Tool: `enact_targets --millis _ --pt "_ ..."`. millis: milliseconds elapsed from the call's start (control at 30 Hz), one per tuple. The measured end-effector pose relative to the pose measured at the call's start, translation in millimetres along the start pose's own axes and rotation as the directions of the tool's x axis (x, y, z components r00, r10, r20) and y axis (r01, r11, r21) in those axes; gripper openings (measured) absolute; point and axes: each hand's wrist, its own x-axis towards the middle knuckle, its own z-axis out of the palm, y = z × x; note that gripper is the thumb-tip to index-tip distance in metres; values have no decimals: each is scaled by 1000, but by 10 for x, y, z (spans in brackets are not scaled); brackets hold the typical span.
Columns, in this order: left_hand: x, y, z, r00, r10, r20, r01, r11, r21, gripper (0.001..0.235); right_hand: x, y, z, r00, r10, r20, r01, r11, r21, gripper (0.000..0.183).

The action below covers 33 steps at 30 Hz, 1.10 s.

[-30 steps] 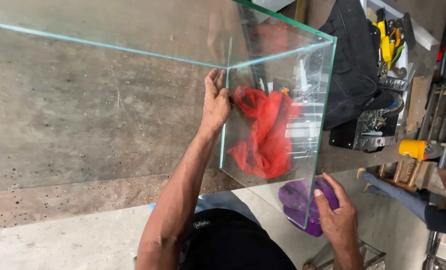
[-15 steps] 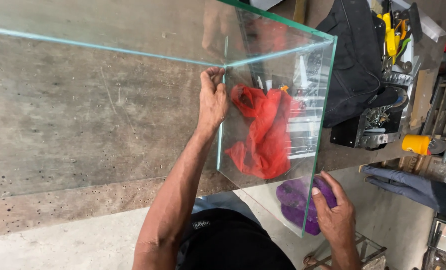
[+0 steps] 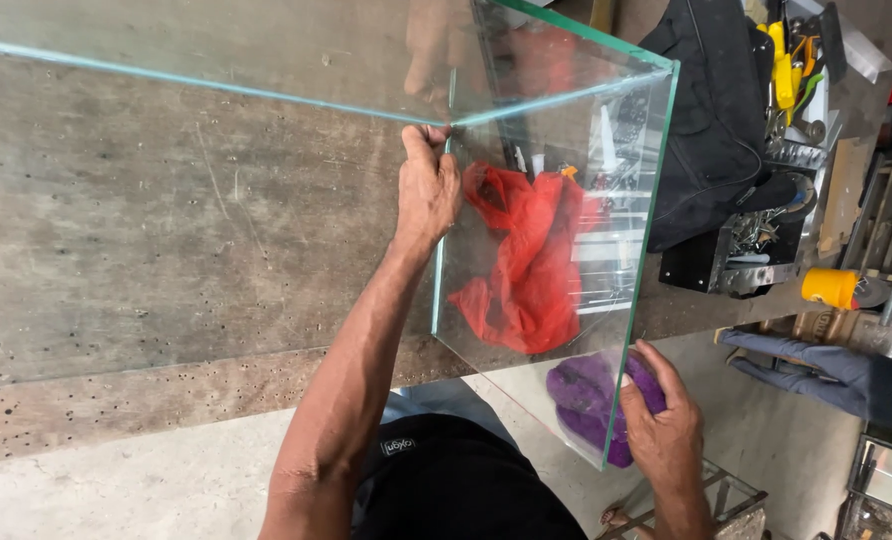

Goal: Applying silicone sealant to the joints of a glass aquarium using a caulking gun and wiping the edges with a cloth.

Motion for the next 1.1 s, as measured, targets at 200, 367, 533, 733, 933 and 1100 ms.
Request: enact_targets --millis 200,367,533,733,933,1100 --pt "-36 90 -9 1000 13 -9 -13 1000 -19 21 -6 -38 38 1000 -18 19 18 1000 9 53" --pt "-240 437 -60 987 160 21 -156 979 -129 21 17 -9 71 1000 -13 18 13 1000 -19 53" --pt "-650 962 -141 954 287 -88 -294 834 -466 25 17 -70 60 997 -77 -23 77 997 -11 51" --pt "-416 520 -99 975 28 -222 -112 920 -376 16 45 15 77 998 -67 7 67 998 -23 53" --pt "-197 414 78 952 -293 -86 207 826 -525 11 73 20 103 999 -1 38 2 999 -44 51" --pt "-158 443 176 948 -302 -99 210 829 -519 10 94 137 130 997 10 75 -10 1000 8 52"
